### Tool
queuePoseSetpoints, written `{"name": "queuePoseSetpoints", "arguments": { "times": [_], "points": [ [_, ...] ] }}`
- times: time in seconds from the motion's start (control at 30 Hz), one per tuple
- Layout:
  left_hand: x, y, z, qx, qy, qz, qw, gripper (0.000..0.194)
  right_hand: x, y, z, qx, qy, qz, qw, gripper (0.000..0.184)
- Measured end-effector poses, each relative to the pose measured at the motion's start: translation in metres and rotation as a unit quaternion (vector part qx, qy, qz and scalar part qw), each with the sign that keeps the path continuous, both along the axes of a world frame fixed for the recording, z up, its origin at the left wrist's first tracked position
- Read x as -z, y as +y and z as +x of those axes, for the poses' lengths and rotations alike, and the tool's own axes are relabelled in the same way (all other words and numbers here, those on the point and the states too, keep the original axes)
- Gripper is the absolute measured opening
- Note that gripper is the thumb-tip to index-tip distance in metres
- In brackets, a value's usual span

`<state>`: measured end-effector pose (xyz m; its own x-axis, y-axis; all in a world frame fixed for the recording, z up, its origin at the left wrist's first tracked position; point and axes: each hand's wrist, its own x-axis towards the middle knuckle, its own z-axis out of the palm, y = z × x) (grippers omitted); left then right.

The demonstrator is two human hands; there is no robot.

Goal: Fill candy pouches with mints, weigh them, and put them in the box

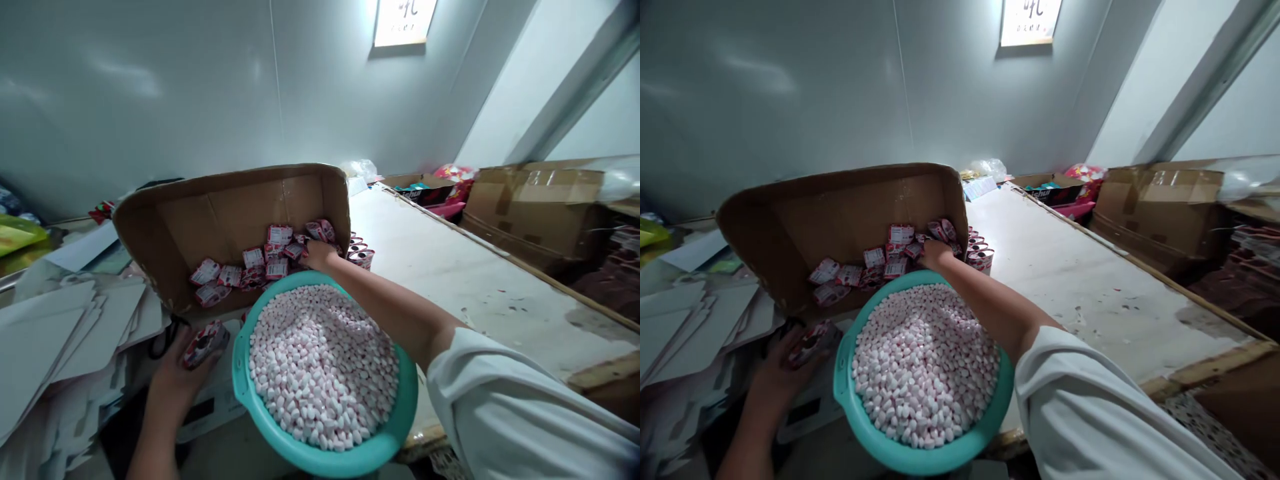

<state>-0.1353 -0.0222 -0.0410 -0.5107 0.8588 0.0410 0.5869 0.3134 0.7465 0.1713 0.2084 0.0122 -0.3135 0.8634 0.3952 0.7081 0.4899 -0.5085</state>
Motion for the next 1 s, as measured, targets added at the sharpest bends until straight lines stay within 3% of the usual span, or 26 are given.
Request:
{"name": "queuePoseSetpoints", "arguments": {
  "times": [0.1, 0.17, 0.2, 0.23, 0.3, 0.4, 0.47, 0.53, 0.63, 0.73, 0.8, 0.87, 0.93, 1.0],
  "points": [
    [-0.027, -0.014, 0.015, -0.058, 0.000, 0.162, 0.985, 0.070, -0.023, -0.025, 0.015, 0.054, -0.001, 0.005, 0.999, 0.037],
    [-0.048, -0.018, 0.034, 0.001, -0.066, 0.309, 0.949, 0.068, -0.039, -0.057, 0.020, 0.049, 0.023, 0.006, 0.998, 0.043],
    [-0.057, -0.016, 0.047, 0.048, -0.085, 0.323, 0.941, 0.066, -0.045, -0.076, 0.020, 0.013, 0.076, -0.032, 0.997, 0.042],
    [-0.065, -0.013, 0.061, 0.106, -0.084, 0.293, 0.947, 0.066, -0.049, -0.095, 0.019, -0.041, 0.129, -0.094, 0.986, 0.043],
    [-0.075, -0.003, 0.092, 0.224, -0.081, 0.224, 0.945, 0.077, -0.049, -0.130, 0.015, -0.114, 0.238, -0.221, 0.939, 0.049],
    [-0.075, 0.008, 0.134, 0.337, -0.162, 0.129, 0.918, 0.077, -0.034, -0.162, 0.009, -0.125, 0.325, -0.344, 0.872, 0.055],
    [-0.069, 0.010, 0.151, 0.331, -0.220, 0.094, 0.913, 0.074, -0.021, -0.168, 0.008, -0.087, 0.332, -0.323, 0.882, 0.056],
    [-0.063, 0.009, 0.158, 0.303, -0.232, 0.077, 0.921, 0.074, -0.009, -0.168, 0.011, -0.053, 0.283, -0.228, 0.930, 0.050],
    [-0.059, 0.014, 0.157, 0.282, -0.217, 0.074, 0.931, 0.070, 0.001, -0.165, 0.021, -0.084, 0.187, -0.149, 0.967, 0.044],
    [-0.063, 0.026, 0.151, 0.236, -0.271, 0.111, 0.927, 0.069, 0.001, -0.162, 0.036, -0.114, 0.168, -0.183, 0.962, 0.055],
    [-0.068, 0.035, 0.148, 0.192, -0.353, 0.143, 0.904, 0.082, -0.002, -0.163, 0.045, -0.128, 0.142, -0.198, 0.961, 0.056],
    [-0.072, 0.041, 0.145, 0.166, -0.427, 0.162, 0.874, 0.085, -0.003, -0.165, 0.052, -0.171, 0.054, -0.207, 0.962, 0.063],
    [-0.071, 0.045, 0.142, 0.157, -0.441, 0.184, 0.864, 0.069, 0.000, -0.168, 0.053, -0.207, -0.073, -0.203, 0.954, 0.088],
    [-0.066, 0.049, 0.137, 0.146, -0.383, 0.210, 0.888, 0.046, 0.007, -0.169, 0.051, -0.222, -0.169, -0.194, 0.940, 0.111]
  ]
}}
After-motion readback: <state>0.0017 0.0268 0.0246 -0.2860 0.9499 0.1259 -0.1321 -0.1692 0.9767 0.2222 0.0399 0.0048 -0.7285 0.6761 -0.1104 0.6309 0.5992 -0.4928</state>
